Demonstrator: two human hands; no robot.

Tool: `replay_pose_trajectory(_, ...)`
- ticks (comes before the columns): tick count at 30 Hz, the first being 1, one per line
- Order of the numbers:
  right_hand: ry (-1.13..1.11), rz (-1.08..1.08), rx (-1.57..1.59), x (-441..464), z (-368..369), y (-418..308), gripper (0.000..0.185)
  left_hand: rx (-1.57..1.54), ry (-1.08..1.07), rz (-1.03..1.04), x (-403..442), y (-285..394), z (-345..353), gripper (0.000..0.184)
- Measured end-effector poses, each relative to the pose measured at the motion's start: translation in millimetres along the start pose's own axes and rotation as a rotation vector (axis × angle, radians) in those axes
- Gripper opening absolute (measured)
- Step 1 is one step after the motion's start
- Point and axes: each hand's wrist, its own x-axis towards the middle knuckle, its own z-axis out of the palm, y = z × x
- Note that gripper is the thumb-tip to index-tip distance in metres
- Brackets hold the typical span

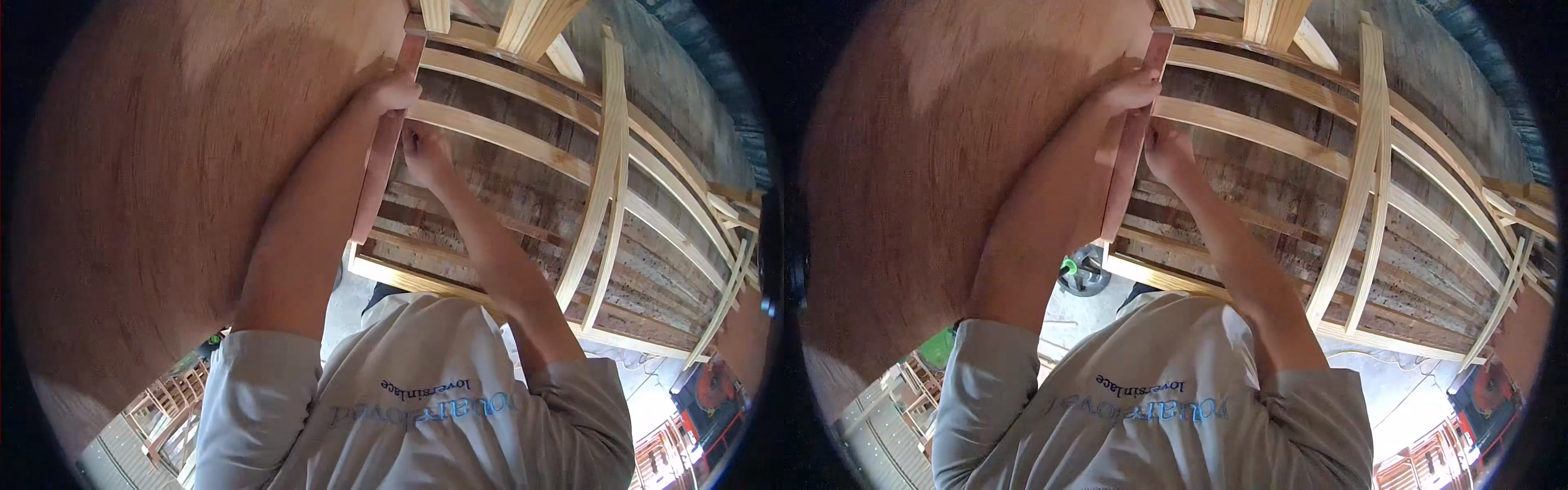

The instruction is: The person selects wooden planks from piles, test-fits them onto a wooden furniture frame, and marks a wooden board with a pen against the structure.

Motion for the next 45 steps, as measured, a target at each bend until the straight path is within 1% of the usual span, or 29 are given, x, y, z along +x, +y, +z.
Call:
replay_pose_trajectory(1,-0.171,0.055,-0.056,-7.7,-9.2,-2.8,0.022,-0.198,0.073,-0.084,-3.2,2.0,-2.0,0.019)
replay_pose_trajectory(2,-0.345,0.111,-0.113,-18.8,-18.1,-4.4,0.022,-0.198,0.07,-0.087,-11.3,9.7,-10.1,0.019)
replay_pose_trajectory(4,-0.289,0.124,-0.037,-51.5,-35.0,-10.1,0.021,-0.242,-0.076,-0.143,-30.0,27.2,-30.4,0.019)
replay_pose_trajectory(5,-0.235,0.141,0.039,-68.1,-41.9,-11.1,0.022,-0.241,-0.081,-0.153,-16.9,7.7,-15.9,0.019)
replay_pose_trajectory(6,-0.241,0.149,0.05,-81.8,-46.9,-7.8,0.022,-0.023,0.043,0.111,10.5,-29.1,9.3,0.018)
replay_pose_trajectory(7,-0.311,0.284,0.142,-95.4,-50.8,-2.4,0.025,0.196,0.163,0.373,20.1,-51.3,25.9,0.018)
replay_pose_trajectory(8,-0.383,0.421,0.238,-109.5,-53.5,1.8,0.029,0.065,-0.102,-0.018,-15.0,6.5,-13.1,0.02)
replay_pose_trajectory(9,-0.382,0.48,0.278,-122.8,-60.6,-4.8,0.033,0.068,-0.125,-0.039,-17.2,11.3,-5.5,0.02)
replay_pose_trajectory(10,-0.374,0.535,0.32,-131.0,-66.5,-10.5,0.037,-0.115,-0.035,-0.135,-15.0,11.5,0.4,0.026)
replay_pose_trajectory(11,-0.466,0.481,0.174,-137.8,-65.1,-6.9,0.039,-0.293,0.064,-0.224,-15.8,10.4,3.5,0.032)
replay_pose_trajectory(12,-0.506,0.437,0.13,-143.4,-57.9,-6.4,0.04,-0.278,0.054,-0.23,-19.4,8.5,7.2,0.032)
replay_pose_trajectory(13,-0.538,0.393,0.085,-145.9,-49.1,-6.0,0.04,-0.03,0.168,-0.081,-20.2,8.1,8.9,0.038)
replay_pose_trajectory(14,-0.464,0.313,0.033,-152.1,-33.5,-1.1,0.038,0.215,0.28,0.076,-20.7,9.2,9.6,0.043)
replay_pose_trajectory(16,-0.469,0.267,0.006,-149.7,1.3,1.1,0.037,0.284,0.279,0.076,-25.4,8.4,12.4,0.044)
replay_pose_trajectory(17,-0.524,0.367,0.018,-134.6,-7.4,-31.4,0.036,0.343,0.291,0.073,-26.6,8.9,13.5,0.044)
replay_pose_trajectory(19,-0.293,0.31,0.211,-145.7,42.4,-4.7,0.035,0.251,0.249,0.032,-15.5,-5.8,38.9,0.045)
replay_pose_trajectory(20,-0.289,0.283,0.282,-144.4,51.1,-1.3,0.032,0.092,0.351,0.049,-5.2,-22.4,57.9,0.046)
replay_pose_trajectory(21,-0.269,0.292,0.279,-141.0,51.7,-5.6,0.032,-0.074,0.451,0.068,-21.1,-1.5,48.1,0.048)
replay_pose_trajectory(22,-0.307,0.332,0.215,-140.3,50.6,-9.1,0.031,0.302,0.388,0.01,-40.3,13.9,32.3,0.051)
replay_pose_trajectory(23,-0.349,0.372,0.148,-140.1,49.2,-12.1,0.029,0.293,0.382,0.027,-37.7,6.1,42.7,0.051)
replay_pose_trajectory(25,-0.387,0.389,0.11,-141.9,49.4,-11.3,0.028,0.205,0.615,0.072,-28.9,-16.4,72.0,0.047)
replay_pose_trajectory(26,-0.367,0.367,0.099,-141.5,48.4,-13.6,0.027,0.225,0.46,0.007,-64.0,20.8,52.7,0.055)
replay_pose_trajectory(29,-0.356,0.368,0.109,-147.6,51.1,-16.0,0.028,0.064,0.444,-0.077,-95.5,35.6,60.7,0.052)
replay_pose_trajectory(30,-0.346,0.355,0.066,-153.5,56.3,-8.0,0.028,0.142,0.379,-0.077,-103.9,38.9,57.1,0.051)
replay_pose_trajectory(34,-0.3,0.387,-0.031,-146.3,59.6,-9.7,0.028,0.278,0.476,-0.002,-89.1,15.3,92.7,0.051)
replay_pose_trajectory(36,-0.343,0.401,-0.026,-138.4,54.6,-17.1,0.029,0.173,0.435,-0.038,-91.5,14.0,96.7,0.051)
replay_pose_trajectory(40,-0.342,0.383,-0.123,-134.7,59.4,-6.1,0.028,0.149,0.335,-0.068,-83.5,8.6,99.1,0.052)
replay_pose_trajectory(42,-0.309,0.447,-0.09,-135.8,61.9,-8.8,0.028,0.281,0.49,0.025,-80.3,0.9,104.9,0.04)
replay_pose_trajectory(45,-0.19,0.449,-0.099,-145.8,61.9,-18.5,0.027,0.229,0.38,0.026,-86.2,3.7,97.9,0.032)
